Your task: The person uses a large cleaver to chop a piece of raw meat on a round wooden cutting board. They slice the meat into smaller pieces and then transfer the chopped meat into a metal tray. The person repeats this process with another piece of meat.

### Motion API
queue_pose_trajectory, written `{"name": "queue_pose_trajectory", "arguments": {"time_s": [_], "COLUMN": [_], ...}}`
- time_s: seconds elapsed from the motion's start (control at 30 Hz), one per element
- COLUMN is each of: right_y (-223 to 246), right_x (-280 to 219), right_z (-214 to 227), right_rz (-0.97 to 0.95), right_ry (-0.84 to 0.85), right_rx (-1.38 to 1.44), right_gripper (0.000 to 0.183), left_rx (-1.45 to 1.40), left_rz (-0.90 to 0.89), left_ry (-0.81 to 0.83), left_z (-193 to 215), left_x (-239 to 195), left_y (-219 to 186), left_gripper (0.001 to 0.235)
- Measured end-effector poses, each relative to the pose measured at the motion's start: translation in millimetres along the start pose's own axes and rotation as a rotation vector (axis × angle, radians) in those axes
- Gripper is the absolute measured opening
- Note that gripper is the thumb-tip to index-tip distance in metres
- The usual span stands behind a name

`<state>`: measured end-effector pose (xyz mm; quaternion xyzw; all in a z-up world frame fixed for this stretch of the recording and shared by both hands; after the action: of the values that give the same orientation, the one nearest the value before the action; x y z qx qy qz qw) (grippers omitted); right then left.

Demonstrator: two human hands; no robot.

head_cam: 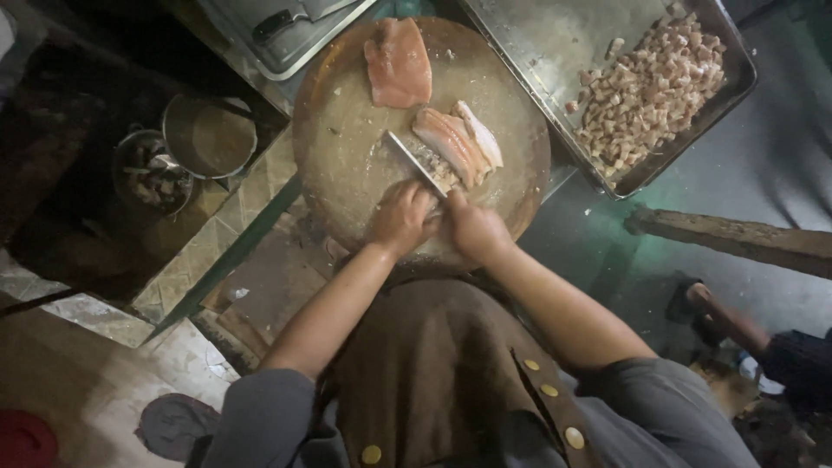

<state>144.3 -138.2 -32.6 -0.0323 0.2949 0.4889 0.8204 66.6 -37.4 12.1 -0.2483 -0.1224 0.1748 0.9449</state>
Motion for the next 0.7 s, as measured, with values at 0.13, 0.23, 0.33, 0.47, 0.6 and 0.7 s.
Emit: {"name": "queue_pose_trajectory", "arguments": {"time_s": [0.13, 0.23, 0.33, 0.47, 0.6, 0.7], "right_y": [-5.5, -17.0, -34.9, 0.8, 9.7, 3.7], "right_x": [-30.1, -63.3, -68.4, -31.4, 6.7, -15.7], "right_z": [25.4, 32.4, 1.0, -16.7, -12.4, 18.5], "right_rz": [0.065, 0.079, 0.017, 0.089, 0.064, -0.014], "right_ry": [-0.064, -0.109, -0.031, -0.094, -0.034, -0.010], "right_rx": [-0.202, -0.172, -0.096, -0.275, -0.101, 0.043], "right_gripper": [0.061, 0.057, 0.053, 0.060, 0.049, 0.042], "left_rx": [-0.005, 0.007, -0.018, -0.031, -0.001, 0.078], "left_rz": [0.008, -0.071, -0.027, 0.110, 0.012, -0.037], "left_ry": [-0.032, -0.146, -0.042, 0.206, 0.041, -0.198], "left_z": [25.9, 22.8, 8.2, -18.9, -20.3, 22.3], "left_x": [-1.9, -10.8, -11.4, -11.3, -20.8, -20.8], "left_y": [-2.4, -2.1, 5.6, 19.1, 19.3, 4.0], "left_gripper": [0.039, 0.040, 0.032, 0.035, 0.040, 0.042]}}
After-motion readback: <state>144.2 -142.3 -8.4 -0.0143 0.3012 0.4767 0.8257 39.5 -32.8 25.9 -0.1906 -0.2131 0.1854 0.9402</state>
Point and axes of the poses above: each hand's wrist, its own x-axis towards the middle knuckle, its own z-axis out of the back of the hand, y = z × x, the point moved 10 cm from there along x, towards the middle knuckle, and after that the axes turned 4 degrees about x, right-handed, at the moved point
